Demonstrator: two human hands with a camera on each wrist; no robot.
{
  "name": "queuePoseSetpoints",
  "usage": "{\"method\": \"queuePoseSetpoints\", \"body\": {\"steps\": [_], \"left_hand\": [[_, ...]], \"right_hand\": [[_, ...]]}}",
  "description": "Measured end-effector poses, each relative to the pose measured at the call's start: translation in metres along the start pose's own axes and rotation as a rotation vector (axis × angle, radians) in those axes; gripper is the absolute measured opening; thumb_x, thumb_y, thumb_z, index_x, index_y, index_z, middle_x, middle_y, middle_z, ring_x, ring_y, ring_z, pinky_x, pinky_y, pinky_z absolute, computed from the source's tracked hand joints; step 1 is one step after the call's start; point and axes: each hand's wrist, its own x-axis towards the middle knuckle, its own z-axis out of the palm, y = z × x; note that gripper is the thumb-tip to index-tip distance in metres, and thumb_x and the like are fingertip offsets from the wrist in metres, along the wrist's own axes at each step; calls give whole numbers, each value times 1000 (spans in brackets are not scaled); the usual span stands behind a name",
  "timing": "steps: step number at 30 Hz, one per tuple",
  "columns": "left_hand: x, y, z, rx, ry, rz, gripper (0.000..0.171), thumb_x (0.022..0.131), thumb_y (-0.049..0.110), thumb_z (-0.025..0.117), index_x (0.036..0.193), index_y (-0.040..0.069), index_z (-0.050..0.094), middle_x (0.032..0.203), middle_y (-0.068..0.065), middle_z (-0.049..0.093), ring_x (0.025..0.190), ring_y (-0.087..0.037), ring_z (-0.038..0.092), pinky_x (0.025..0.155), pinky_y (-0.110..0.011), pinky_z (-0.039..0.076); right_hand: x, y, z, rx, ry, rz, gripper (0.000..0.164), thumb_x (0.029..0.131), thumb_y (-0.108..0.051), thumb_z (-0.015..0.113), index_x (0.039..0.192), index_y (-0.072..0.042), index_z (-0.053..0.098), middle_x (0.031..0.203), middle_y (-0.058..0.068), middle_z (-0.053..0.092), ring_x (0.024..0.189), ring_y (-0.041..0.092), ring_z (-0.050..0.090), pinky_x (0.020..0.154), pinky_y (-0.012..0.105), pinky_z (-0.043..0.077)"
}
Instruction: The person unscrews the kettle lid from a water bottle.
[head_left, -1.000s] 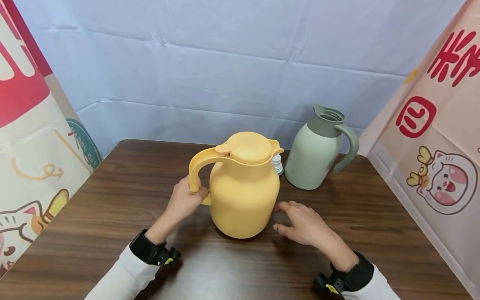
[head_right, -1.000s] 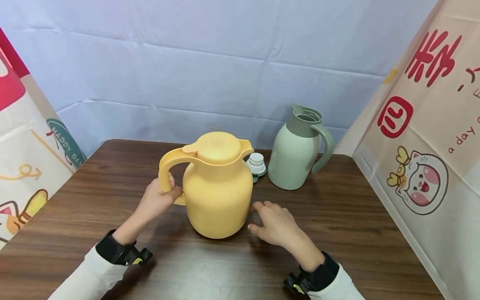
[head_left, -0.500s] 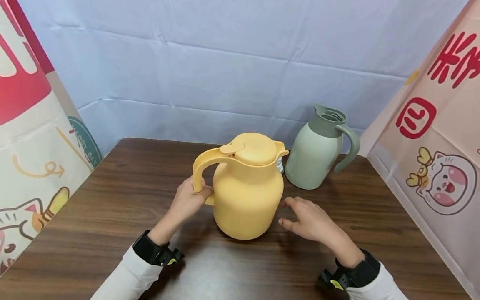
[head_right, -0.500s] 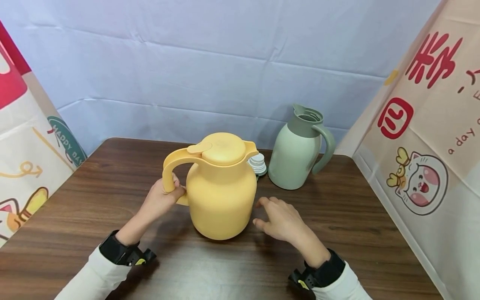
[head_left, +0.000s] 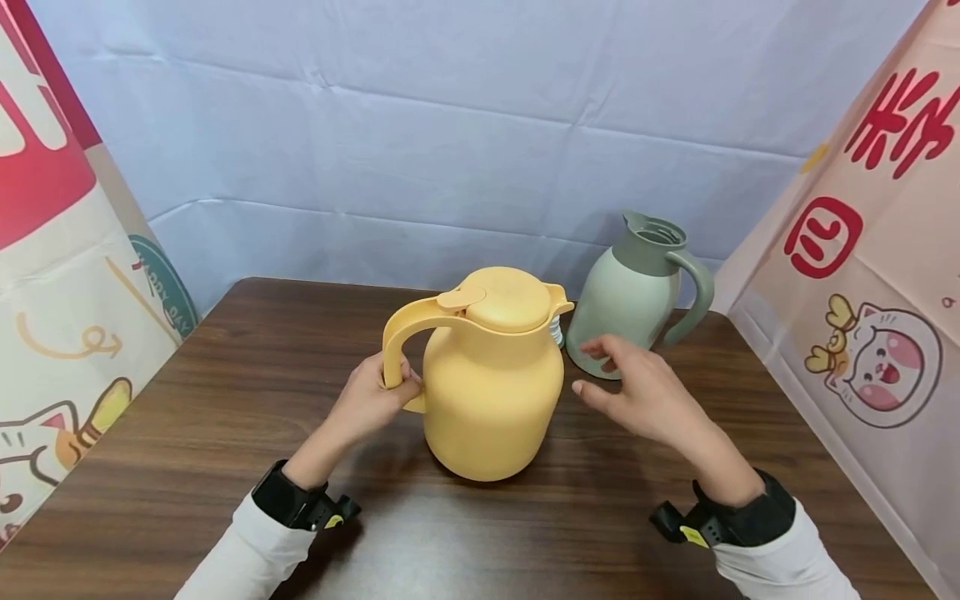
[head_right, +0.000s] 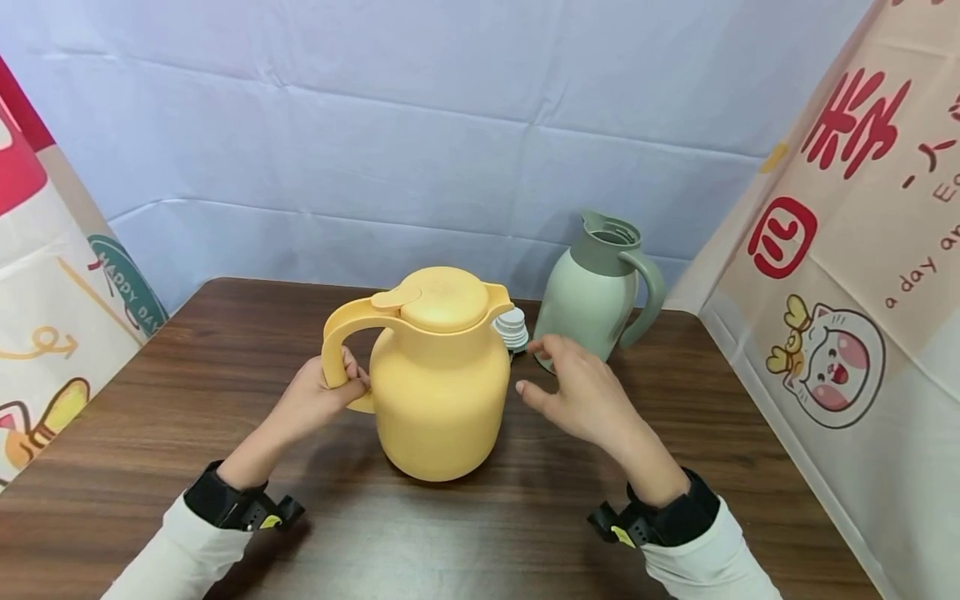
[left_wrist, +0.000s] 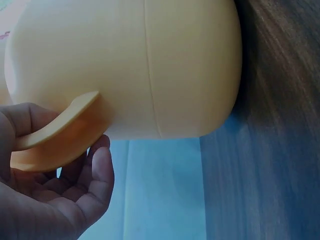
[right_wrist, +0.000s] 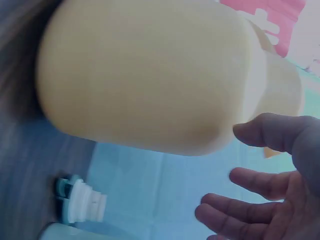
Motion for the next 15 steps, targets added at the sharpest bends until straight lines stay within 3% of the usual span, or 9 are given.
{"method": "queuePoseSetpoints", "body": {"steps": [9, 15], "left_hand": [[-4, 2, -6, -39, 12, 91, 9, 84, 9, 63, 88, 3, 57, 77, -3, 59, 65, -20, 51, 57, -30, 43], [-12, 21, -8, -42, -39, 142, 5, 88, -2, 53, 91, 1, 51, 81, -9, 56, 66, -18, 50, 58, -30, 42]], "right_hand": [[16, -22, -20, 77, 207, -183, 39, 81, -12, 70, 116, -4, 55, 112, 9, 59, 94, 25, 57, 73, 42, 44], [24, -35, -23, 123, 257, -242, 41, 81, -11, 69, 119, -4, 56, 114, 7, 57, 98, 20, 53, 73, 40, 43]]}}
